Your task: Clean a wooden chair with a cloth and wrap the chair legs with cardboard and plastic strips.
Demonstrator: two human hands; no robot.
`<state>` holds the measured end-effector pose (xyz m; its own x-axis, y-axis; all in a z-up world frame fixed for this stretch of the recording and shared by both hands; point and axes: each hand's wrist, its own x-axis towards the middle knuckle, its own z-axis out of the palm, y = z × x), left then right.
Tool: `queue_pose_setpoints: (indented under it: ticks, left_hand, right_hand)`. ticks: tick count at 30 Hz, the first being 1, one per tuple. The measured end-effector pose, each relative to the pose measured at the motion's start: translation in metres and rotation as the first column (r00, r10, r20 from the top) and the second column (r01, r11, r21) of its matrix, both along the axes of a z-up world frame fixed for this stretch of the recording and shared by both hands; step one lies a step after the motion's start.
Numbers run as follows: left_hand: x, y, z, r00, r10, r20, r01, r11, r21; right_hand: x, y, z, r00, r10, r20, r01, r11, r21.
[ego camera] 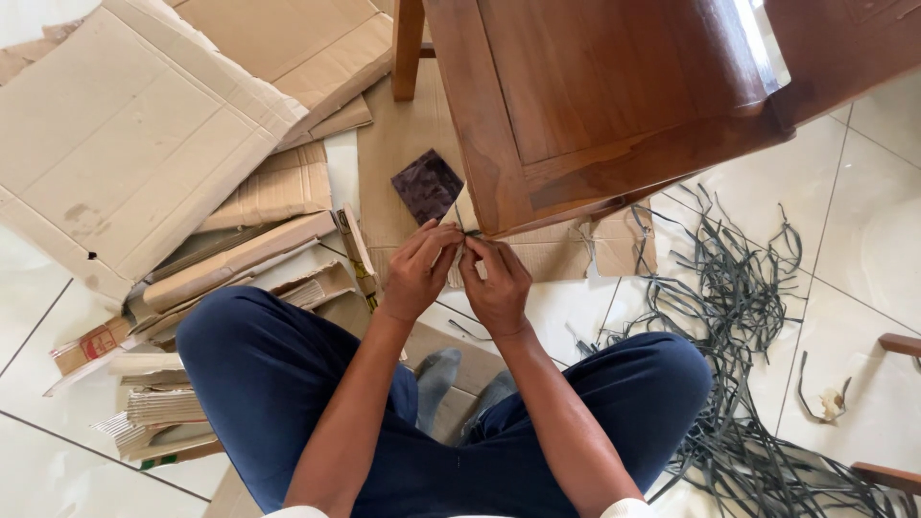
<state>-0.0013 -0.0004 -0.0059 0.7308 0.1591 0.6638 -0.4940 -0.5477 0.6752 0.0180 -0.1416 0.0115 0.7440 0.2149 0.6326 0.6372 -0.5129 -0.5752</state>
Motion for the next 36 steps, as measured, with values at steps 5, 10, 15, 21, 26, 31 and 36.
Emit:
queue_pose_setpoints:
  ticks: [5, 10, 15, 21, 26, 31, 36]
  left_hand:
    - [-0.003, -0.002, 0.002, 1.0, 0.005, -0.012, -0.006, 1.0, -0.005]
    - [-0.008, -0.008, -0.001, 0.995, 0.005, -0.098, -0.024, 0.982, -0.189]
    - [-0.009, -0.009, -0.004, 0.979, -0.071, -0.193, -0.002, 0.935, -0.354]
    - [-0.001, -0.001, -0.012, 0.968, -0.108, -0.225, 0.015, 0.926, -0.376]
    - [0.001, 0.003, -0.006, 0.963, -0.149, -0.226, 0.063, 0.935, -0.35]
    - [-0.002, -0.002, 0.003, 0.984, -0.062, -0.168, 0.022, 0.973, -0.228]
    - [-0.001, -0.009, -0.006, 0.991, -0.036, -0.128, 0.006, 0.974, -0.228]
  right_hand:
    - [0.002, -0.003, -0.005, 1.0, 0.008, 0.006, -0.008, 1.0, 0.019]
    - [0.012, -0.012, -0.018, 0.956, 0.165, -0.244, -0.121, 0.975, 0.186]
    - [0.014, -0.012, -0.026, 0.886, 0.253, -0.388, -0.126, 0.937, 0.324]
    - [0.012, -0.011, -0.02, 0.898, 0.238, -0.37, -0.118, 0.941, 0.318]
    - [0.009, -0.008, -0.014, 0.908, 0.204, -0.366, -0.098, 0.953, 0.287]
    - [0.006, -0.005, -0.008, 0.926, 0.148, -0.348, -0.06, 0.966, 0.251]
    - [0.002, -0.006, -0.009, 0.94, 0.121, -0.318, -0.044, 0.97, 0.24]
